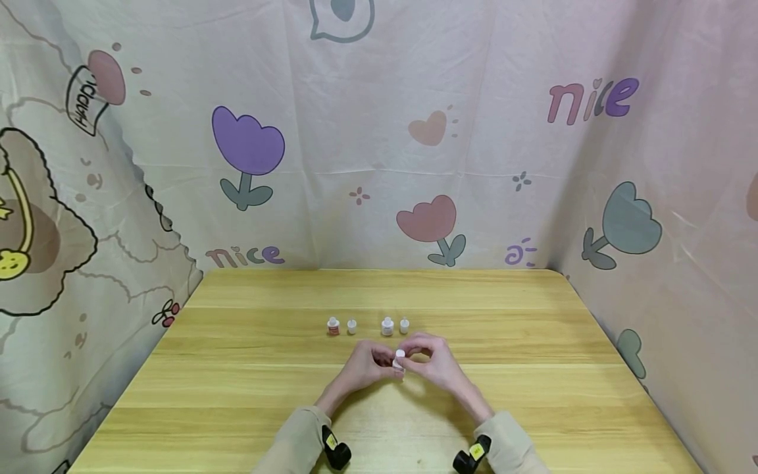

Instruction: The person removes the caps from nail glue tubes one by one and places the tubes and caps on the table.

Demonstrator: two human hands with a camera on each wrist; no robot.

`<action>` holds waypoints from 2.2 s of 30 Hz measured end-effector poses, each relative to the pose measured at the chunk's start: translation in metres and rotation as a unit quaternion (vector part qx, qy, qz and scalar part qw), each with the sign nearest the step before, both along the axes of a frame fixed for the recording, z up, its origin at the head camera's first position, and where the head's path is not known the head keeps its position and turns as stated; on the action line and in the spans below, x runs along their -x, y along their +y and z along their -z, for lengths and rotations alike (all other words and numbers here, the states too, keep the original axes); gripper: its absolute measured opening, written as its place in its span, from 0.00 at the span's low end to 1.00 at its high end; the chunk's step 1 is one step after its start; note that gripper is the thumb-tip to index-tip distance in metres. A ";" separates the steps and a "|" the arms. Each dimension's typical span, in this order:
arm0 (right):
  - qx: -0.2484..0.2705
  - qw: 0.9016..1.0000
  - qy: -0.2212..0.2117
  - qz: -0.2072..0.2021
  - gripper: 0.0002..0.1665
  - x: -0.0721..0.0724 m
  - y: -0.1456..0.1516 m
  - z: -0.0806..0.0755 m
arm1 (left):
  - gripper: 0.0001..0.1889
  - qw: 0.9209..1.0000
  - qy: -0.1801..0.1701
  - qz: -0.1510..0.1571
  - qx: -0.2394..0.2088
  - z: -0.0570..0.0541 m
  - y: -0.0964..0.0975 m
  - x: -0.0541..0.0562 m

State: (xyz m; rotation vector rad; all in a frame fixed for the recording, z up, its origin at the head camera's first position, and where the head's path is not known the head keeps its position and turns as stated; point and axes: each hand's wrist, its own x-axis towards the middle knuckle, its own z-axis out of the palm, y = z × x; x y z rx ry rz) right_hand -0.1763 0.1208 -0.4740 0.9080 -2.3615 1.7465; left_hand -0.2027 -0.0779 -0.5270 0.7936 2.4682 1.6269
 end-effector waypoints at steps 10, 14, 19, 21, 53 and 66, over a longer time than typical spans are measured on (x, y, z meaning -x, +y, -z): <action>-0.014 0.999 -0.006 0.032 0.08 -0.002 -0.002 -0.005 | 0.07 1.000 0.006 0.005 -0.013 0.001 0.000 0.001; -0.013 1.000 0.008 0.024 0.06 -0.002 -0.001 -0.005 | 0.07 1.000 0.008 0.006 -0.012 0.001 0.000 0.001; -0.008 1.000 0.010 0.007 0.07 -0.001 0.000 -0.004 | 0.08 1.000 0.003 0.000 0.002 0.000 0.000 0.001; -0.004 1.000 0.009 -0.001 0.08 0.000 0.001 -0.002 | 0.08 1.000 0.002 -0.001 0.004 0.000 0.000 0.001; -0.007 0.999 0.020 0.024 0.12 0.014 0.004 0.028 | 0.08 1.000 -0.005 -0.005 -0.026 0.002 0.001 -0.001; -0.005 0.999 0.030 0.015 0.09 0.015 0.005 0.028 | 0.07 1.000 -0.001 0.002 -0.013 0.003 0.000 0.001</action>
